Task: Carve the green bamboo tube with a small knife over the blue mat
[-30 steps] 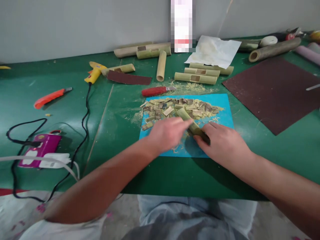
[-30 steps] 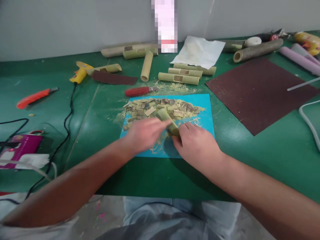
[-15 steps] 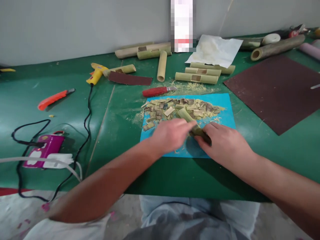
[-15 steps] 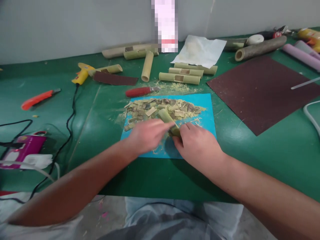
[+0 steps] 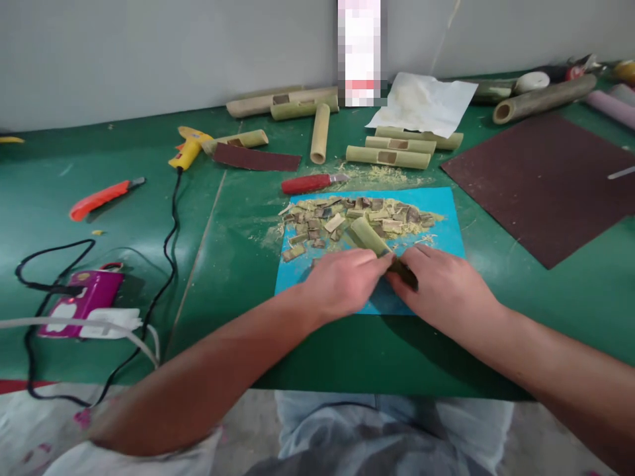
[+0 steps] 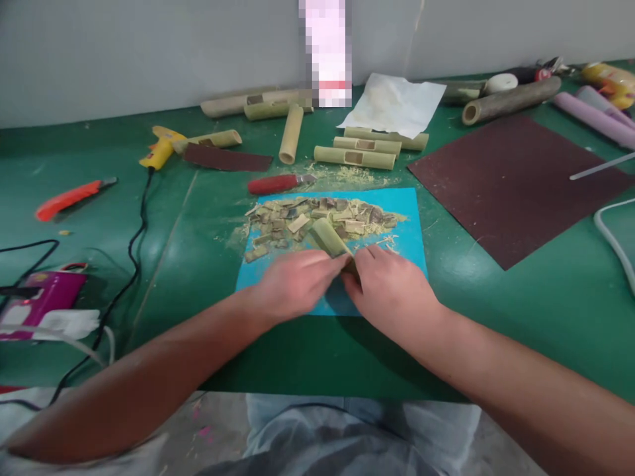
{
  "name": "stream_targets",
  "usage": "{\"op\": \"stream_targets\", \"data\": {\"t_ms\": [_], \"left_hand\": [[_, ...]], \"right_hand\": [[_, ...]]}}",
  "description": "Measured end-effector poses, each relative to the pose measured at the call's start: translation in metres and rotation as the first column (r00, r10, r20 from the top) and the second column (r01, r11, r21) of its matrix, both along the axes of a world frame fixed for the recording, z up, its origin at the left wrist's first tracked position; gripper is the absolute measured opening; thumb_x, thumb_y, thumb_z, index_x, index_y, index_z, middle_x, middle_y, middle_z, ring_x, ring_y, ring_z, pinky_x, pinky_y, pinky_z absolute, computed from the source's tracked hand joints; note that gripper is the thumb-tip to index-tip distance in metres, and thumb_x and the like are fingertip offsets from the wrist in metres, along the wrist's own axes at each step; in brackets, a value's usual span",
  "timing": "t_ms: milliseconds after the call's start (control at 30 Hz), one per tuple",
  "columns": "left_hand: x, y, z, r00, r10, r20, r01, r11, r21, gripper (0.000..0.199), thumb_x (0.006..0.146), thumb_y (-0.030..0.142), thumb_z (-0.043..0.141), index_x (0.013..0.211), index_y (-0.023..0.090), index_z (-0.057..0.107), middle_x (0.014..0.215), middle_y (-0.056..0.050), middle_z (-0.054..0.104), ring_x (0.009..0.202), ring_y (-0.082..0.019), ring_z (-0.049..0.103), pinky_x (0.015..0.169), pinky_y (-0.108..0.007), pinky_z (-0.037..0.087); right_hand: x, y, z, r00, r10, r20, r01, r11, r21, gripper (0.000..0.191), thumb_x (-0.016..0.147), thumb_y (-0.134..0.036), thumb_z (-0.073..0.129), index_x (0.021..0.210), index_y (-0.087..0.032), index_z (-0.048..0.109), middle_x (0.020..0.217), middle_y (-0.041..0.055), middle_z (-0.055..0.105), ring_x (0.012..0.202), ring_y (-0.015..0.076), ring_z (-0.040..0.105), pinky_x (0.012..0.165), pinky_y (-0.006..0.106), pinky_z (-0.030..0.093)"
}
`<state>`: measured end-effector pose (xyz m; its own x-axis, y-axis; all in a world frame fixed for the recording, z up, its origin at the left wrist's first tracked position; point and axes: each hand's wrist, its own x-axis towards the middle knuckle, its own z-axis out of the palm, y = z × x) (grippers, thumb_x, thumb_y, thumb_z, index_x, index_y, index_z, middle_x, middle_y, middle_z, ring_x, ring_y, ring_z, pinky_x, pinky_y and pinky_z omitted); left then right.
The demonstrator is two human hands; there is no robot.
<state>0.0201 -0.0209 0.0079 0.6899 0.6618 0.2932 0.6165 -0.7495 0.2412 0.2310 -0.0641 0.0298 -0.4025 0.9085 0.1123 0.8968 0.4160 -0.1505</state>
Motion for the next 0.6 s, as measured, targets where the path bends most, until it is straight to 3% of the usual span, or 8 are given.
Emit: {"op": "stream_targets", "data": {"t_ms": [33,100,133,267,400,533,600], "left_hand": [[0.0001,0.0002,-0.0005,1.000,-0.004,0.020,0.004,1.000,0.005,0.040,0.107,0.029,0.033,0.125,0.019,0.068,0.081,-0.004,0.069,0.074,-0.016,0.065,0.063,-0.025,0.049],[0.0001,0.0008,-0.0012,0.987,0.142,0.071,-0.146,0.988,0.056,0.038,0.106,0.030,0.037,0.123,0.017,0.069,0.086,-0.006,0.070,0.076,-0.017,0.065,0.064,-0.026,0.050],[0.0001,0.0008,-0.0015,0.984,0.163,0.072,-0.167,0.984,0.059,0.038,0.106,0.030,0.038,0.123,0.016,0.069,0.084,-0.007,0.070,0.075,-0.017,0.065,0.064,-0.027,0.050],[-0.0009,0.0016,-0.0016,0.999,0.047,0.023,-0.048,0.999,0.026,0.038,0.107,0.029,0.036,0.127,0.022,0.068,0.076,-0.003,0.067,0.069,-0.016,0.063,0.061,-0.025,0.048],[-0.0049,0.0089,-0.0006,0.975,0.205,0.080,-0.209,0.977,0.043,0.036,0.106,0.029,0.040,0.122,0.016,0.070,0.086,-0.006,0.071,0.077,-0.016,0.066,0.067,-0.025,0.050],[-0.0049,0.0082,0.0003,0.989,0.143,0.045,-0.146,0.988,0.056,0.037,0.106,0.028,0.040,0.124,0.015,0.069,0.081,-0.005,0.070,0.075,-0.016,0.065,0.065,-0.025,0.050],[-0.0035,0.0058,0.0003,0.983,0.169,0.068,-0.174,0.983,0.063,0.037,0.106,0.029,0.040,0.122,0.015,0.070,0.083,-0.006,0.071,0.076,-0.016,0.066,0.066,-0.025,0.051]], "right_hand": [[0.0000,0.0001,0.0001,1.000,-0.003,0.002,0.004,1.000,-0.002,0.020,0.090,-0.032,0.060,0.077,-0.018,0.062,0.072,0.0045,0.063,0.062,0.0160,0.053,0.055,0.030,0.027],[-0.0003,0.0002,0.0003,1.000,-0.022,0.003,0.022,1.000,-0.003,0.022,0.090,-0.034,0.060,0.075,-0.018,0.061,0.072,0.0042,0.062,0.061,0.0157,0.053,0.054,0.030,0.026],[-0.0005,0.0002,0.0005,1.000,-0.027,0.002,0.027,1.000,-0.003,0.022,0.090,-0.034,0.060,0.075,-0.018,0.061,0.071,0.0040,0.061,0.060,0.0156,0.052,0.054,0.030,0.026],[-0.0015,0.0004,0.0014,1.000,-0.019,0.002,0.019,1.000,-0.022,0.019,0.088,-0.033,0.062,0.077,-0.018,0.061,0.072,0.0041,0.061,0.061,0.0157,0.052,0.054,0.029,0.026],[-0.0011,0.0004,0.0019,0.999,-0.033,-0.005,0.033,0.999,-0.036,0.021,0.089,-0.035,0.059,0.077,-0.019,0.060,0.071,0.0033,0.059,0.061,0.0152,0.051,0.054,0.029,0.025],[-0.0006,0.0000,0.0019,1.000,-0.015,-0.026,0.014,0.999,-0.039,0.020,0.090,-0.033,0.057,0.076,-0.019,0.059,0.070,0.0030,0.058,0.061,0.0149,0.050,0.054,0.029,0.026],[-0.0006,-0.0002,0.0017,0.999,-0.026,-0.031,0.025,0.999,-0.035,0.020,0.090,-0.033,0.056,0.076,-0.019,0.058,0.070,0.0029,0.057,0.060,0.0148,0.050,0.055,0.029,0.026]]}}
